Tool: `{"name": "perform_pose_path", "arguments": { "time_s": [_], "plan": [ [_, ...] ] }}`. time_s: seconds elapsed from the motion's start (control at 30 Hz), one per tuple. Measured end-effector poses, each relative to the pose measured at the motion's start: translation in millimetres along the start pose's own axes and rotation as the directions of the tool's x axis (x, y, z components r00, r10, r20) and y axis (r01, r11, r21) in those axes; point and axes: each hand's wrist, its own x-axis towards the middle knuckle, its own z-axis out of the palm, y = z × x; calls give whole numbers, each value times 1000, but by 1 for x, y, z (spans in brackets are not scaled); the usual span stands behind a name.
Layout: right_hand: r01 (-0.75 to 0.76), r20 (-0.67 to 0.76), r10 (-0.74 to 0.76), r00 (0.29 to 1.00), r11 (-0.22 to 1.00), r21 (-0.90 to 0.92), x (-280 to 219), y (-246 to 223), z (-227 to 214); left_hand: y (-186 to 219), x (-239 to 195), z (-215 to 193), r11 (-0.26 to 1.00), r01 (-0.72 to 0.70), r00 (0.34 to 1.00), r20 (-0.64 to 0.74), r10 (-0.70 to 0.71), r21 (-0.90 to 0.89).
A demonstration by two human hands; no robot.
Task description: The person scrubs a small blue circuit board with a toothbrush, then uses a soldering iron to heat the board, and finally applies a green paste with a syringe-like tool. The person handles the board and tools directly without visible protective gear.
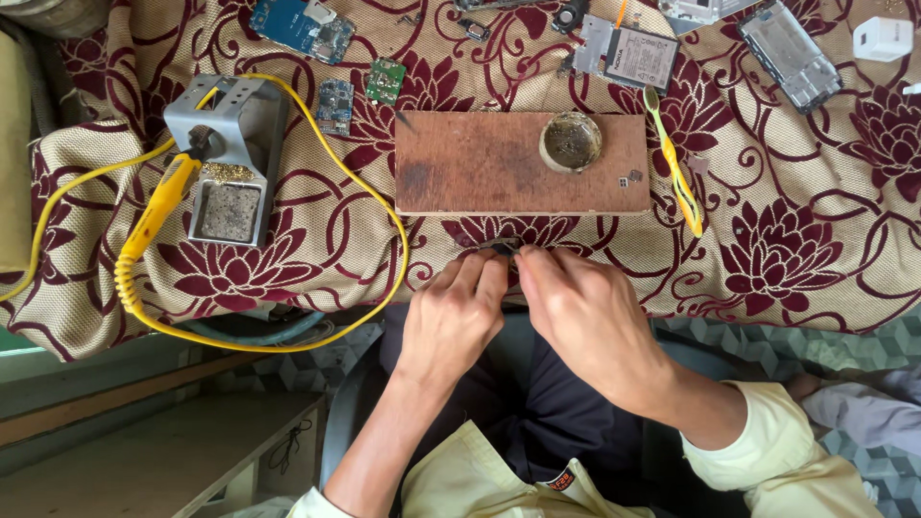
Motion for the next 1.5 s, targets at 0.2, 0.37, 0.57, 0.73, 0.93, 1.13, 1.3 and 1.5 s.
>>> {"name": "perform_pose_path", "arguments": {
  "time_s": [0.2,0.37,0.57,0.73,0.93,1.13,1.3,1.5],
  "plan": [
    [40,-106,-38,994,999,21,-11,-3,13,4,-6,7,996,84,994,-65,-85,-18],
    [-18,-96,35,995,984,177,-20,-13,17,-2,-11,15,998,42,988,-148,-47,-36],
    [-72,-89,97,991,965,254,-15,-9,16,-22,-8,10,987,-61,989,-142,40,-151],
    [-107,-19,113,993,973,204,7,8,0,-33,-5,8,894,101,975,-137,-177,-436],
    [13,50,-29,998,958,287,35,5,-18,-31,-4,13,911,5,977,-193,-93,-412],
    [-36,106,21,994,990,137,17,-9,-24,-20,-8,8,963,-31,981,-192,-21,-266],
    [-47,124,29,992,989,139,7,-1,-13,-16,-8,7,974,-108,973,-224,62,-199],
    [179,41,-179,983,984,-10,-13,1,10,-14,-12,13,981,-68,978,-205,30,-184]
  ]
}}
